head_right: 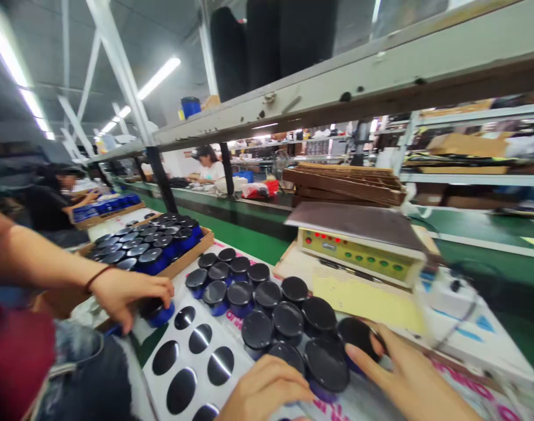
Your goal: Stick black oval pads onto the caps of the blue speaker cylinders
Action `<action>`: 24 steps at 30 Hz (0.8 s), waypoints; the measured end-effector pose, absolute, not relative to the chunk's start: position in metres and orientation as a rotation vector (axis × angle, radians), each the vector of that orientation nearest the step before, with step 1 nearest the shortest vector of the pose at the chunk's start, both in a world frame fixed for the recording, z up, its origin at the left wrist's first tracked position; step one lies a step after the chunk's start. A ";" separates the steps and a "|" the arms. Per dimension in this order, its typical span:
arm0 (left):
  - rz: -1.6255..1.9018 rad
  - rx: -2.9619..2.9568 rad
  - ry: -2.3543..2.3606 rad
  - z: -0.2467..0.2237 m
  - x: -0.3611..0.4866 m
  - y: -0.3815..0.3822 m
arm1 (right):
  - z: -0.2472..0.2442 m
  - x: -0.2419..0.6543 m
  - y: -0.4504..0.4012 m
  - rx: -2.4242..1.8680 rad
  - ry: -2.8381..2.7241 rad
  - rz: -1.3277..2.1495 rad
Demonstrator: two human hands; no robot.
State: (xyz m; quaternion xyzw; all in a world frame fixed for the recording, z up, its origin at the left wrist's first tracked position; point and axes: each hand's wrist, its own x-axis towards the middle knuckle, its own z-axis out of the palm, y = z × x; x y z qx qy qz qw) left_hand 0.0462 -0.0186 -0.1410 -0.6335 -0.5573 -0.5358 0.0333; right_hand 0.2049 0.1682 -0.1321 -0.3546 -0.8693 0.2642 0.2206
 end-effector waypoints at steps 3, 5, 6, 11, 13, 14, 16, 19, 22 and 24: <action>-1.655 -2.050 -1.613 -0.140 0.040 -0.018 | -0.115 0.207 0.158 -1.002 -2.445 0.868; -1.499 -2.114 -1.655 -0.136 0.033 -0.020 | -0.108 0.209 0.155 -0.986 -2.479 0.910; -1.416 -2.108 -1.693 -0.135 0.029 -0.022 | -0.106 0.210 0.155 -0.980 -2.489 0.909; -1.155 -1.872 -1.902 -0.139 0.023 -0.025 | -0.103 0.214 0.156 -1.166 -2.467 0.783; -1.000 -1.914 -1.912 -0.135 0.024 -0.022 | -0.106 0.213 0.152 -1.152 -2.486 0.811; -0.914 -1.956 -1.906 -0.130 0.025 -0.019 | -0.107 0.211 0.149 -1.117 -2.501 0.822; -0.747 -2.039 -1.911 -0.116 0.026 -0.012 | -0.110 0.208 0.142 -1.053 -2.528 0.821; -0.607 -2.111 -1.953 -0.094 0.028 0.007 | -0.112 0.206 0.138 -1.035 -2.531 0.801; -0.564 -2.158 -1.982 -0.088 0.029 0.030 | -0.117 0.204 0.140 -1.022 -2.446 0.692; -0.535 -2.165 -2.055 -0.095 0.028 0.043 | -0.124 0.201 0.141 -0.939 -2.438 0.604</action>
